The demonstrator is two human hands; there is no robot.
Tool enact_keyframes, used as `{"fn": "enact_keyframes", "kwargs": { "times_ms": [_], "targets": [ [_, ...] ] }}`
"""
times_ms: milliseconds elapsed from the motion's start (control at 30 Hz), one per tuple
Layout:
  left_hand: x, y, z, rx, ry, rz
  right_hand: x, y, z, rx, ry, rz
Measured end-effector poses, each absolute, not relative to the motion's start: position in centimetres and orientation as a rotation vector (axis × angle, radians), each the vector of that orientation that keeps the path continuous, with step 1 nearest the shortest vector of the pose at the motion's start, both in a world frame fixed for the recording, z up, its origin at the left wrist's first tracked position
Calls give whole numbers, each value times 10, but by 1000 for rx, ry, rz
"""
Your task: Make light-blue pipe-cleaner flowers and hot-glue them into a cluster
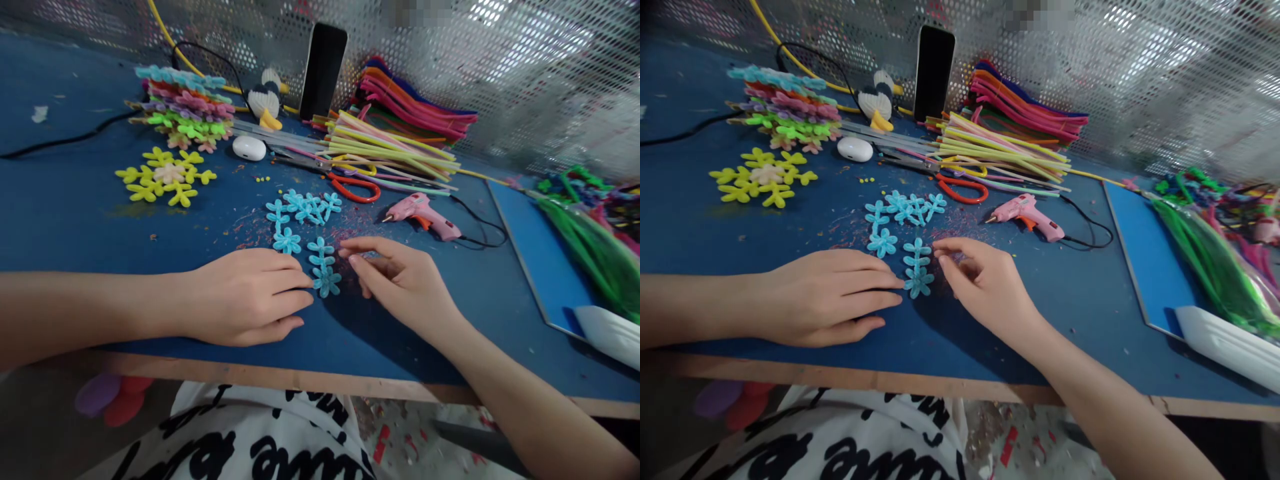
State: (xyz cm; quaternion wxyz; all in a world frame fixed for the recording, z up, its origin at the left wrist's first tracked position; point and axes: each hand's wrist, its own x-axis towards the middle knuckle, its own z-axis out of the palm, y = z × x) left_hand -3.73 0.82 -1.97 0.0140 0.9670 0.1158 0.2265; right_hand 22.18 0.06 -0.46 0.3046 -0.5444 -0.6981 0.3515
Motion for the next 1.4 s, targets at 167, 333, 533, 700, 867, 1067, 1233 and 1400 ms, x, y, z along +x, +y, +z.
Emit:
{"fn": "enact_keyframes", "kwargs": {
  "times_ms": [167, 333, 533, 700, 867, 1067, 1233, 1400],
  "targets": [
    [-38, 8, -20, 3024, 366, 705, 226, 2, -1, -1412, -2111, 666],
    [-38, 7, -20, 3026, 403, 680, 229, 3, 2, -1335, -2273, 706],
    [-37, 8, -22, 3014, 450, 649, 232, 3, 2, -1298, -2356, 718],
    [-38, 9, -25, 3003, 459, 658, 231, 4, -2, -1317, -2355, 686],
    [-38, 8, -25, 3004, 455, 644, 231, 4, -3, -1304, -2387, 662],
    [-36, 7, -20, 3018, 475, 605, 231, 3, -5, -1293, -2407, 668],
    [-37, 6, -19, 3022, 470, 598, 229, 2, -5, -1312, -2435, 642],
    [-38, 6, -19, 3012, 470, 597, 229, 3, -4, -1302, -2442, 628]
  ]
}}
